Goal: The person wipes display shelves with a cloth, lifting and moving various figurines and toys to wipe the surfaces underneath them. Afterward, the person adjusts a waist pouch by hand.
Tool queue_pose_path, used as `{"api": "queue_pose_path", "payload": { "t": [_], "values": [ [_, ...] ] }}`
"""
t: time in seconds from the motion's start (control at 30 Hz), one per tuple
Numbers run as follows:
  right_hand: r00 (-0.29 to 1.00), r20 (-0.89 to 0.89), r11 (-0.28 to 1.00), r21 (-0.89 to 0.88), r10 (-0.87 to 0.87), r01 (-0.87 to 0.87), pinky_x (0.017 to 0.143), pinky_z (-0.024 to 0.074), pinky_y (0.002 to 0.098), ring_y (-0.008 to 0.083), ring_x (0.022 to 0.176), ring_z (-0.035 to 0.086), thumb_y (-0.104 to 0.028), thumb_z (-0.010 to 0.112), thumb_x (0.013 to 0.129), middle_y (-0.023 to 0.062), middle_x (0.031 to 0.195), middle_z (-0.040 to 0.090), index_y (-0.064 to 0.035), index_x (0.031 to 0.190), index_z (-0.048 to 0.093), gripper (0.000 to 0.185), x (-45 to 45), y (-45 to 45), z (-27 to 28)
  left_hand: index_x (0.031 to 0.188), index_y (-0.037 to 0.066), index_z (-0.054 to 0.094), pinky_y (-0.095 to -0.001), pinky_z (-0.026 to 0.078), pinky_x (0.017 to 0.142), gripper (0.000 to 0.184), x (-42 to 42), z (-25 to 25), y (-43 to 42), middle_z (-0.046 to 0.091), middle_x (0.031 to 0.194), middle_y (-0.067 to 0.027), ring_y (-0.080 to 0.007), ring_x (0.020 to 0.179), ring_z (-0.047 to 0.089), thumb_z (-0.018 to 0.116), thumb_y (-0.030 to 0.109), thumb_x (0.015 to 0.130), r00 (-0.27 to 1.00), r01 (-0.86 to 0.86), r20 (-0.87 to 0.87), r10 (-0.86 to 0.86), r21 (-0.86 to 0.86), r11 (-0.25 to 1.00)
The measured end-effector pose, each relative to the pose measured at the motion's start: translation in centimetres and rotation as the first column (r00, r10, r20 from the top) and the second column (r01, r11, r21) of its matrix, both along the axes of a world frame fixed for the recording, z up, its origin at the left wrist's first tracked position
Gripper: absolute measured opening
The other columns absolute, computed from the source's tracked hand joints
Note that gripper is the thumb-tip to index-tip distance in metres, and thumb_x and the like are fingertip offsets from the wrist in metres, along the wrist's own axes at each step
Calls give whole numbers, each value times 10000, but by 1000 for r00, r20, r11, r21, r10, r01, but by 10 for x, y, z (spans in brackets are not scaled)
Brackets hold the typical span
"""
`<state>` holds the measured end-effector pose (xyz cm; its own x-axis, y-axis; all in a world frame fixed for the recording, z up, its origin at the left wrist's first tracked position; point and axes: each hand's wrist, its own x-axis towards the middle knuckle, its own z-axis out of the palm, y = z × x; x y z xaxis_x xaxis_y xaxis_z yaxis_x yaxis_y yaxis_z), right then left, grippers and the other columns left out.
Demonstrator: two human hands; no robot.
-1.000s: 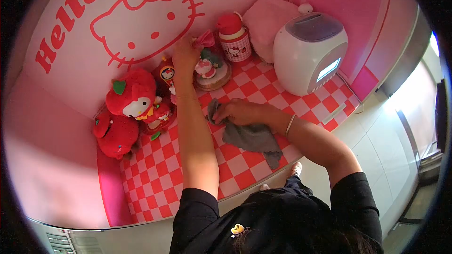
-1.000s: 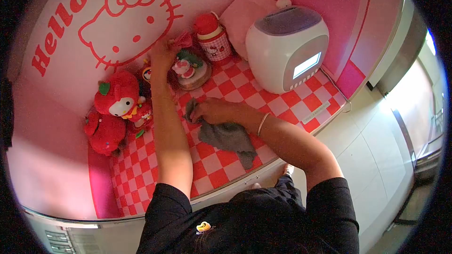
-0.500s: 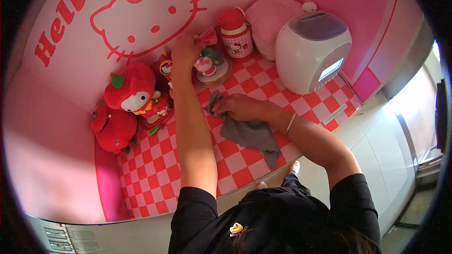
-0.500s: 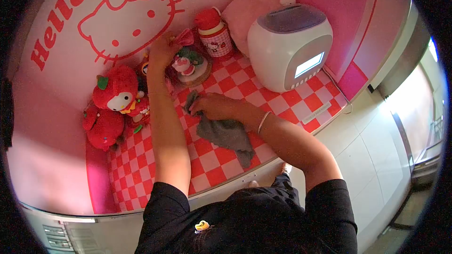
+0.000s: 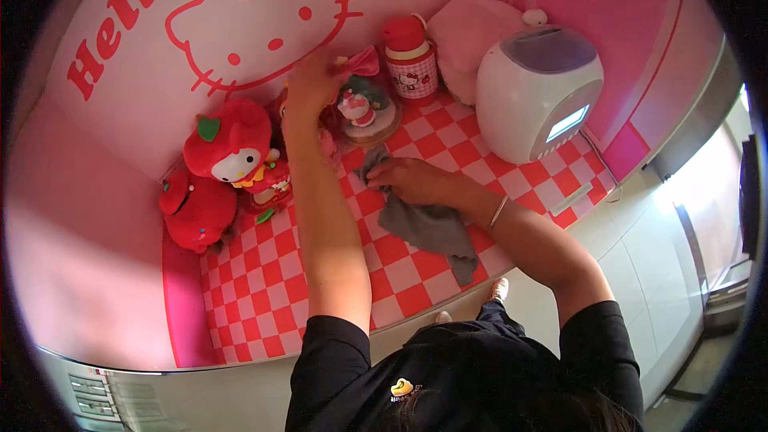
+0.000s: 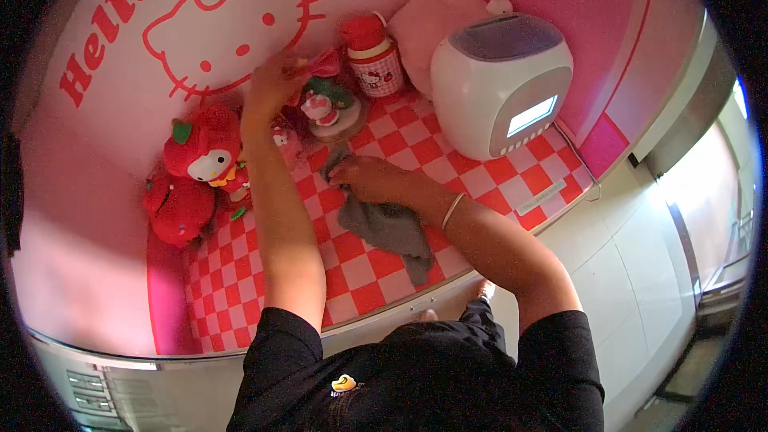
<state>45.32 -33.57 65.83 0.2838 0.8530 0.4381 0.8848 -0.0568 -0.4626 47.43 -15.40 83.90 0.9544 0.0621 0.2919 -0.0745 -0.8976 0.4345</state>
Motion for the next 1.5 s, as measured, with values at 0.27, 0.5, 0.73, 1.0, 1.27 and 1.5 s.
{"api": "queue_pose_path", "payload": {
  "t": [0.27,0.5,0.73,1.0,1.27,1.5],
  "values": [
    [998,37,992,118,42,-47,931,443,355,269,1059,554,-11,534,742,60,1171,594,-73,1048,643,331,10,4,-15,1111,-12,586,-291,473,597,434,-35,1,46,653,855,-137,-202,660,576,677,99,702,905,-68,412,110,-116,991],
    [999,-35,995,-100,6,-9,962,429,319,240,1119,528,54,493,729,67,1223,570,-48,1121,622,425,8,4,2,1140,7,550,-405,484,728,474,-28,-25,55,606,978,-233,-366,865,583,654,53,680,972,-104,209,105,-18,994],
    [995,98,1000,20,9,-11,986,391,381,286,1114,512,-122,534,808,105,1212,554,-10,1086,612,310,6,6,-6,1151,5,567,-356,478,742,449,-52,-2,35,641,961,-167,-286,827,593,663,116,726,916,-130,387,106,35,991],
    [931,326,986,41,-166,161,956,378,432,332,1119,470,-278,531,857,152,1197,533,42,1148,538,433,-17,21,1,1216,36,531,-379,464,818,426,-112,-7,-4,601,1109,-165,-316,955,579,593,177,819,958,70,270,-102,126,990],
    [895,411,983,136,-172,126,886,378,474,360,1029,468,-329,525,854,203,1192,500,25,1178,507,480,-46,70,-8,1247,33,496,-395,446,841,406,-167,-89,2,584,1138,-172,-342,988,561,493,250,904,972,232,30,-233,38,972],
    [895,434,971,238,-108,2,848,406,460,368,986,496,-299,532,838,204,1161,512,12,1156,535,445,-77,92,-5,1237,32,480,-411,449,853,417,-175,-116,12,546,1162,-185,-371,996,535,544,113,833,979,178,-63,-191,-176,968]
  ]
}}
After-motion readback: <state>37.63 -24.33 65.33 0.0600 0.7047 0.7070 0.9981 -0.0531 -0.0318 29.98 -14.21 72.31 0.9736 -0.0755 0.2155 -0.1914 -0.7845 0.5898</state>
